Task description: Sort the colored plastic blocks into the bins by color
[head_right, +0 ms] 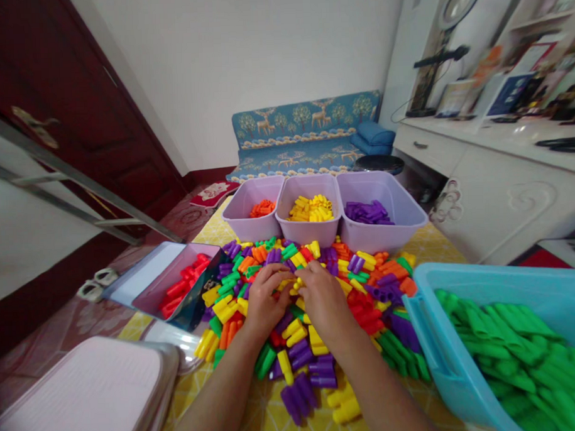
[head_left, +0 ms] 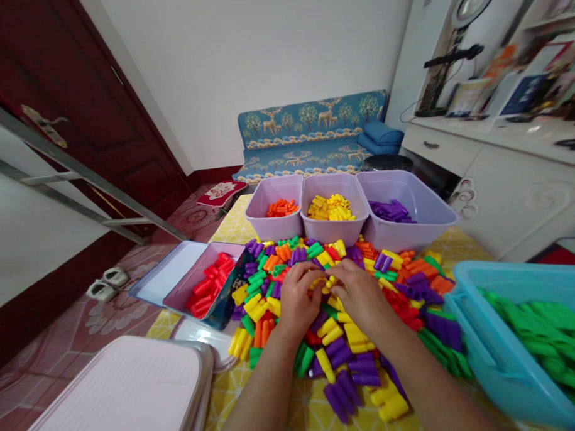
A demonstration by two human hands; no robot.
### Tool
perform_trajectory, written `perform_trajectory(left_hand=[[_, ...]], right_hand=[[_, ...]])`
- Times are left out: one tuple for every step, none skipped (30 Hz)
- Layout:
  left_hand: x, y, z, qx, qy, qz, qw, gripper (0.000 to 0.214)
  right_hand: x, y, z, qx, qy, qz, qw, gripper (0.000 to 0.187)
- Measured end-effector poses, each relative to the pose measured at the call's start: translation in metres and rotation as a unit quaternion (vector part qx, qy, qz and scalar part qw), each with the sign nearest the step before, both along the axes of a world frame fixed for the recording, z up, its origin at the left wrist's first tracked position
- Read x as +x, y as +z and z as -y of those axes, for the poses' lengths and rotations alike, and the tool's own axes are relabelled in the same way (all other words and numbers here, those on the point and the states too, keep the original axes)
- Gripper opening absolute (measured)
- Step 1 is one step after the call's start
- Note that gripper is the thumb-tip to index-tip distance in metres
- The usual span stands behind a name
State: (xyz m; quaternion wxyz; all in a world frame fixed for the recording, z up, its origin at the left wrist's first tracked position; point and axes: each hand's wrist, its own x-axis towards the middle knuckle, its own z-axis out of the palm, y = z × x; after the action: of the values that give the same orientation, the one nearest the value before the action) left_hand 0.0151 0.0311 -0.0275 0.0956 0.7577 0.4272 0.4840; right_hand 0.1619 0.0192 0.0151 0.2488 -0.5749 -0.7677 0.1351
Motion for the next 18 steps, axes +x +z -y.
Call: perform_trajectory(left_hand=[[0.000,0.000,0.000,0.001,0.000,0.013,1.000,0.016],[0.001,0.001,0.000,0.003,0.003,0.027,1.000,0.016],[0.001,0.002,0.000,0.006,0.008,0.042,0.999,0.016],[0.001,0.003,0.001,0.010,0.014,0.057,0.998,0.015],[0.000,0.004,0.001,0.014,0.022,0.072,0.997,0.014],[0.000,0.005,0.001,0.016,0.030,0.085,0.996,0.013],[-0.001,0.005,0.001,0.017,0.038,0.096,0.994,0.013],[-0.002,0.006,0.002,0.017,0.045,0.104,0.993,0.014],[-0.002,0.006,0.002,0.015,0.050,0.108,0.993,0.015],[-0.003,0.006,0.001,0.012,0.055,0.110,0.992,0.015],[-0.004,0.006,0.001,0.009,0.059,0.109,0.992,0.014],[-0.004,0.006,0.001,0.005,0.063,0.107,0.992,0.013],[-0.004,0.006,0.001,0.001,0.069,0.105,0.992,0.013],[-0.004,0.006,0.001,-0.003,0.075,0.104,0.992,0.013],[-0.004,0.006,0.002,-0.007,0.083,0.105,0.991,0.013],[-0.004,0.007,0.002,-0.011,0.091,0.109,0.990,0.013],[-0.004,0.008,0.003,-0.013,0.098,0.116,0.988,0.013],[-0.004,0.008,0.003,-0.016,0.105,0.124,0.987,0.014]], right_hand=[[0.002,-0.001,-0.001,-0.003,0.000,-0.010,1.000,0.026],[0.003,-0.001,-0.003,-0.004,-0.002,-0.018,1.000,0.023],[0.004,-0.001,-0.003,-0.003,-0.006,-0.026,1.000,0.020],[0.004,-0.001,-0.004,-0.001,-0.013,-0.034,0.999,0.018],[0.005,0.000,-0.004,0.005,-0.021,-0.043,0.999,0.016],[0.006,0.001,-0.004,0.013,-0.030,-0.051,0.998,0.016],[0.006,0.003,-0.003,0.021,-0.039,-0.059,0.997,0.016],[0.007,0.005,-0.003,0.026,-0.048,-0.069,0.996,0.017],[0.008,0.007,-0.002,0.025,-0.054,-0.082,0.995,0.018],[0.009,0.009,-0.002,0.014,-0.057,-0.099,0.993,0.020],[0.010,0.012,-0.001,-0.006,-0.056,-0.120,0.991,0.022],[0.012,0.013,0.000,-0.031,-0.050,-0.142,0.988,0.025],[0.014,0.015,0.000,-0.056,-0.040,-0.161,0.985,0.026],[0.016,0.016,0.001,-0.076,-0.027,-0.173,0.982,0.027],[0.018,0.016,0.002,-0.091,-0.013,-0.178,0.980,0.027],[0.020,0.016,0.002,-0.100,0.000,-0.177,0.979,0.027],[0.023,0.016,0.002,-0.104,0.012,-0.171,0.980,0.026],[0.026,0.016,0.003,-0.106,0.022,-0.164,0.981,0.024]])
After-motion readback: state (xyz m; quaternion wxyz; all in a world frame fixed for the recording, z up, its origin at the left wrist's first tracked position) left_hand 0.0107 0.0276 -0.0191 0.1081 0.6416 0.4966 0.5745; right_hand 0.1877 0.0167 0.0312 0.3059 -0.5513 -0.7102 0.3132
